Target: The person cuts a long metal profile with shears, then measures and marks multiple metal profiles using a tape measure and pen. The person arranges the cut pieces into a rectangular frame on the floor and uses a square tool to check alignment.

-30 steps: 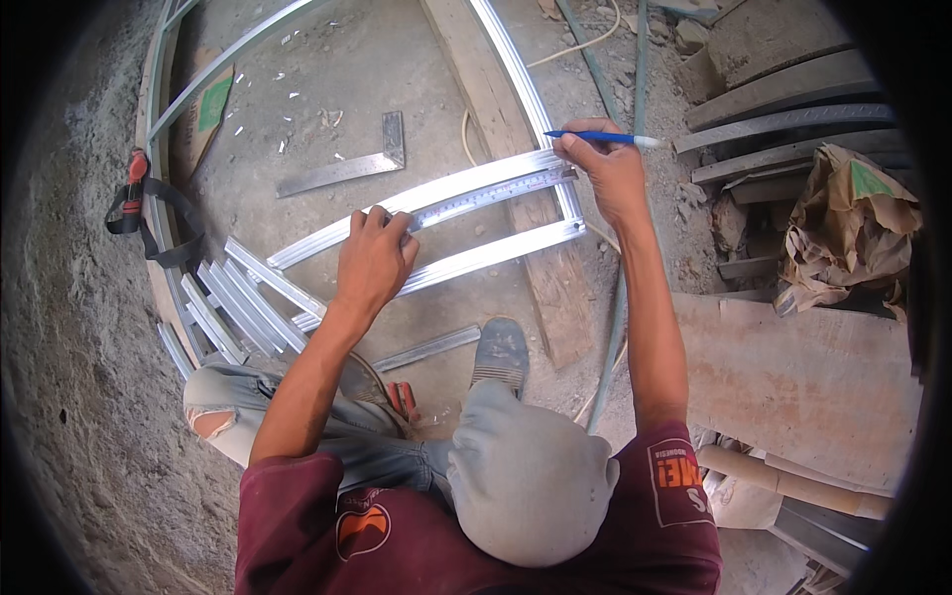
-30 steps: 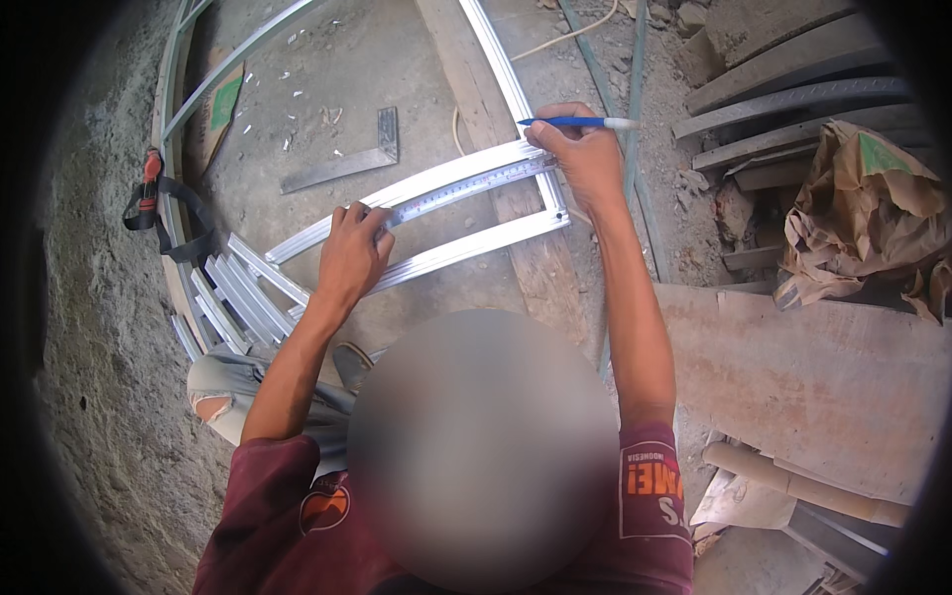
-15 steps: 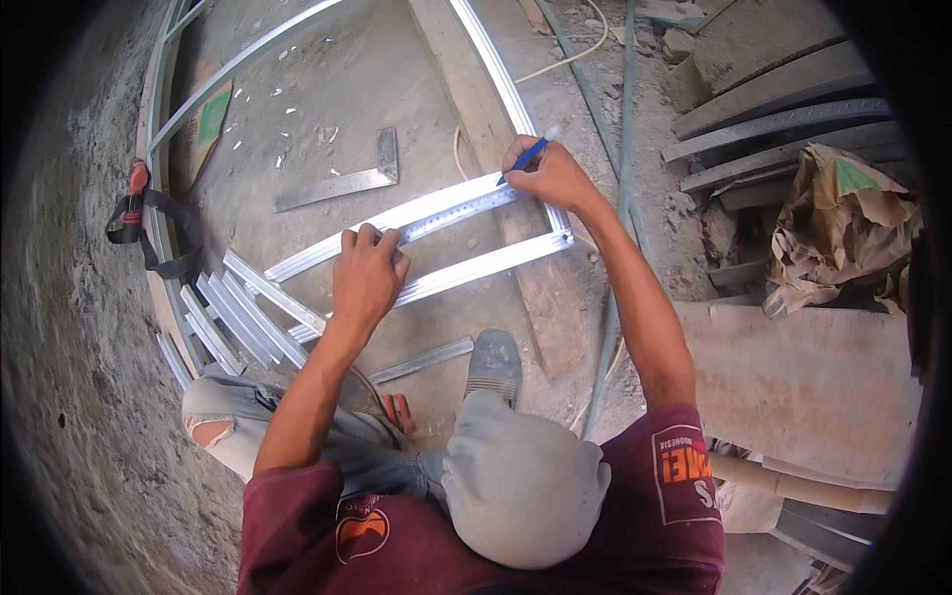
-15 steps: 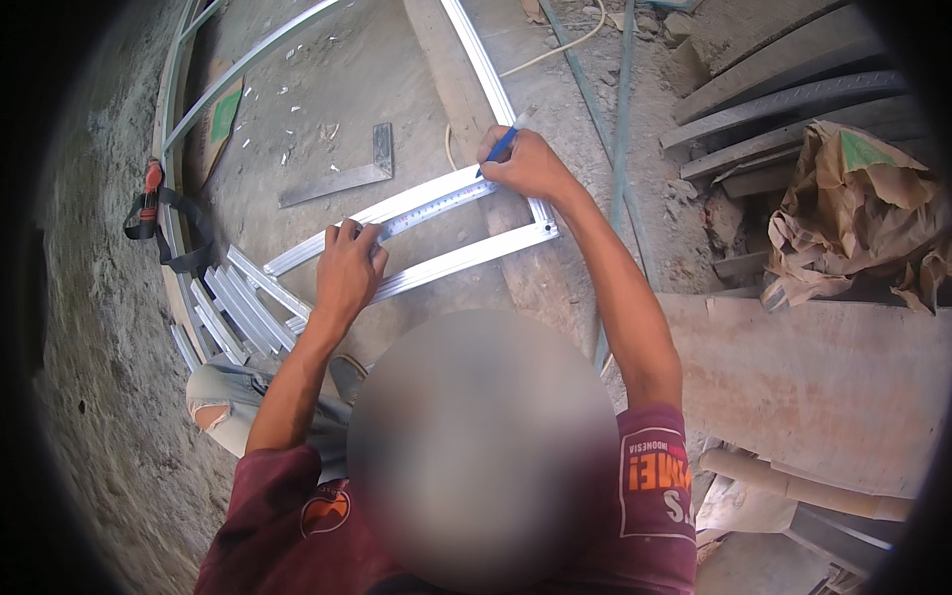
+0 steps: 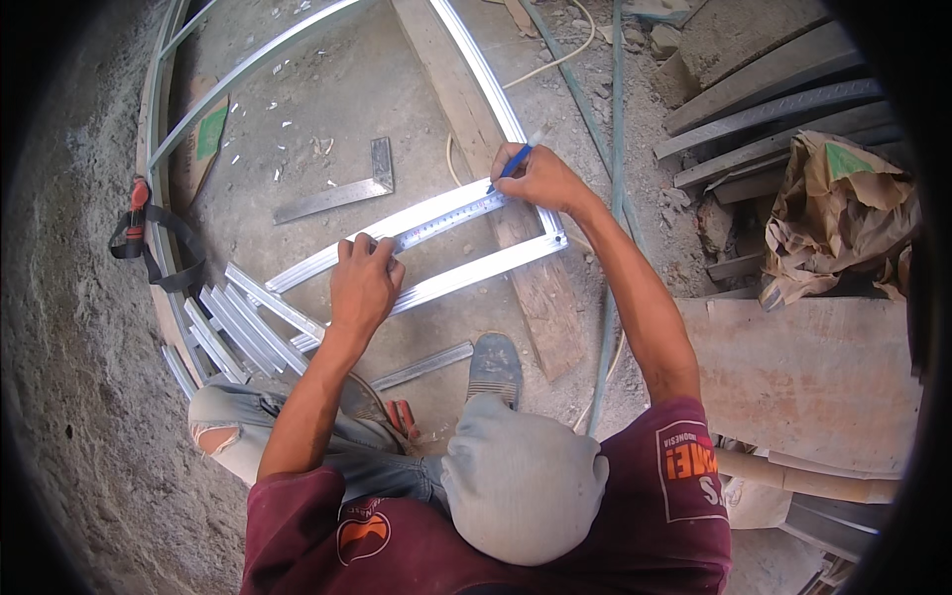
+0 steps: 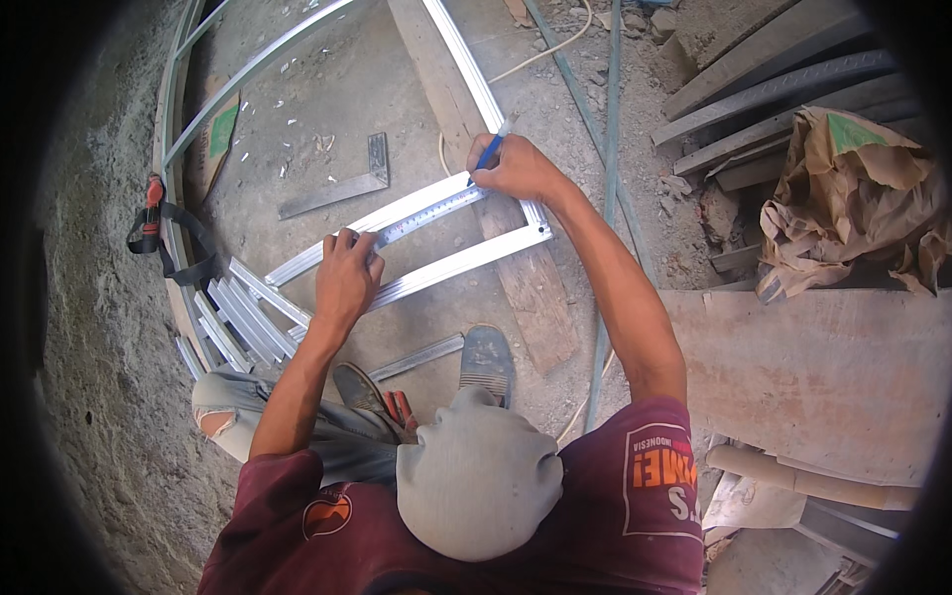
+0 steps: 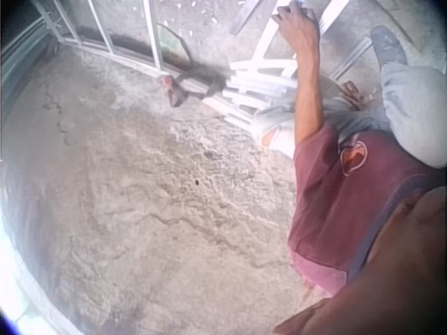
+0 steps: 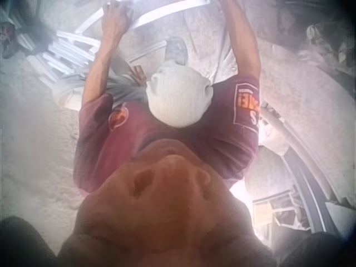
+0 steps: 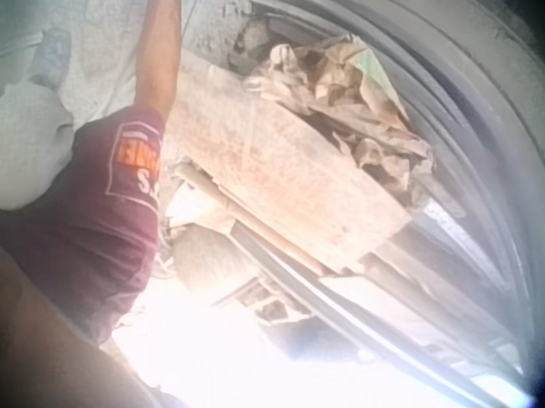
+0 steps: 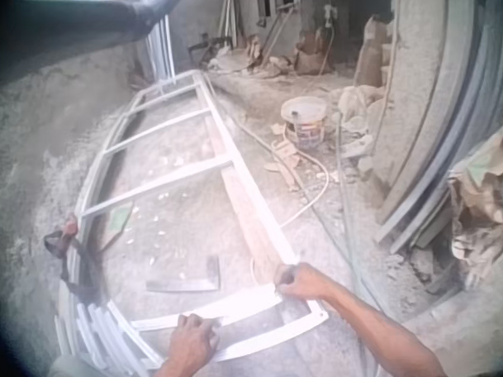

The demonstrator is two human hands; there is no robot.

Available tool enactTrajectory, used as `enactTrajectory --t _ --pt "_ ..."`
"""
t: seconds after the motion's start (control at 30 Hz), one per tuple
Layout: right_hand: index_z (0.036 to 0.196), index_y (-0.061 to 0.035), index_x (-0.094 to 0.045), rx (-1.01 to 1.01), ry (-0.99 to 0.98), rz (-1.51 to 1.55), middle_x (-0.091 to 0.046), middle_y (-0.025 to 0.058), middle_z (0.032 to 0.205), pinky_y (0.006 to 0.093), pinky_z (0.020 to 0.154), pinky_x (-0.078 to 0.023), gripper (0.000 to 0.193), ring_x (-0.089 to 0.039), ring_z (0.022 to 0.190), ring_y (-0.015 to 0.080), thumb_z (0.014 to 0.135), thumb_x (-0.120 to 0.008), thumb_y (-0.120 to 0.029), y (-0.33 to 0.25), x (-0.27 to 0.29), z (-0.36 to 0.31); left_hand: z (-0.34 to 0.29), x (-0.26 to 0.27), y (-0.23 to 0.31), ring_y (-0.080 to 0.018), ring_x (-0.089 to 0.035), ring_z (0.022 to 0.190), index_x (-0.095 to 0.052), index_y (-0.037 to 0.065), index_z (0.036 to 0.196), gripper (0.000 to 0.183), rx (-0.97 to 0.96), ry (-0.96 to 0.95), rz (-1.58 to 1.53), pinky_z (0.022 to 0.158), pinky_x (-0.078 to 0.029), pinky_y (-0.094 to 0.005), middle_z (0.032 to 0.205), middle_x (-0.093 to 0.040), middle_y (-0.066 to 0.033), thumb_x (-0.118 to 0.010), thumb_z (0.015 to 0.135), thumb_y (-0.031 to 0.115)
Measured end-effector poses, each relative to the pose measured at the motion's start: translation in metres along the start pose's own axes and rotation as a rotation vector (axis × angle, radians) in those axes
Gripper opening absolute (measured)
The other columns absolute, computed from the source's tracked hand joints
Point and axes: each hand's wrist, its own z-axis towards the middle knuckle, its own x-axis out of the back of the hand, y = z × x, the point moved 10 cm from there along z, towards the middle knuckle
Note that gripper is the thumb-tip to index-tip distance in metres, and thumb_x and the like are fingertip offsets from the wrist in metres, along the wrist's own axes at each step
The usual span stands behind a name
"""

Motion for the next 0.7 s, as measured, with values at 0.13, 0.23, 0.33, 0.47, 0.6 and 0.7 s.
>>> enactTrajectory --t 0.13,0.23,0.33,0.47,0.6,0.7 --pt "0.086 -0.0056 -0.068 -0.007 -0.001 -0.05 -0.068 0.0068 0.079 0.0316 0.074 -0.051 0.016 -0.065 0.076 0.0177 0.074 -0.069 -0.016 -0.0069 0.0003 -0.0014 -0.0008 0.0046 0.0024 -0.0357 -0.055 0.093 -0.068 0.008 0.101 0.021 -0.049 0.072 0.027 0.072 -0.052 -0.046 0.094 -0.059 -0.0148 -0.067 0.081 0.015" --pt "0.086 -0.0054 -0.068 -0.02 -0.003 -0.055 -0.069 0.0076 0.081 0.0319 0.075 -0.051 0.017 -0.066 0.077 0.0182 0.074 -0.069 -0.017 -0.007 0.0009 -0.0021 0.0003 -0.0012 -0.0003 -0.038 -0.055 0.098 -0.067 0.007 0.107 0.026 0.002 -0.014 0.016 0.08 -0.051 -0.0477 0.101 -0.06 -0.0174 -0.064 0.082 0.013" --pt "0.086 -0.0052 -0.068 -0.026 -0.005 -0.065 -0.069 0.0075 0.081 0.0319 0.075 -0.051 0.017 -0.065 0.077 0.0181 0.074 -0.069 -0.016 -0.0087 0.0014 -0.0029 0.0001 0.0 0.001 -0.038 -0.055 0.098 -0.067 0.006 0.107 0.026 0.0 -0.012 0.009 0.08 -0.051 -0.0477 0.101 -0.06 -0.0174 -0.064 0.082 0.013" --pt "0.086 -0.0052 -0.068 -0.032 -0.012 -0.064 -0.069 0.0075 0.081 0.0319 0.075 -0.051 0.017 -0.065 0.077 0.0181 0.074 -0.069 -0.016 -0.0103 0.0004 -0.0028 -0.0013 0.0022 0.0012 -0.0352 -0.055 0.092 -0.067 0.008 0.101 0.021 -0.049 0.072 0.023 0.071 -0.052 -0.0463 0.094 -0.059 -0.0147 -0.067 0.081 0.015" --pt "0.087 -0.0051 -0.068 -0.013 -0.012 -0.054 -0.068 0.0073 0.08 0.0319 0.074 -0.051 0.017 -0.065 0.076 0.0181 0.074 -0.069 -0.015 -0.0084 -0.0002 -0.0014 -0.0013 0.0026 0.0014 -0.0352 -0.055 0.092 -0.067 0.008 0.1 0.021 -0.053 0.073 0.02 0.07 -0.052 -0.0462 0.094 -0.059 -0.0147 -0.067 0.081 0.014" --pt "0.088 -0.005 -0.067 0.011 0.005 -0.053 -0.068 0.0074 0.078 0.0319 0.073 -0.051 0.017 -0.064 0.074 0.0181 0.074 -0.069 -0.015 -0.0049 0.0006 -0.0012 -0.0007 0.0032 0.003 -0.0353 -0.055 0.092 -0.067 0.008 0.1 0.02 -0.058 0.076 0.022 0.07 -0.052 -0.0462 0.094 -0.059 -0.0149 -0.067 0.081 0.014"
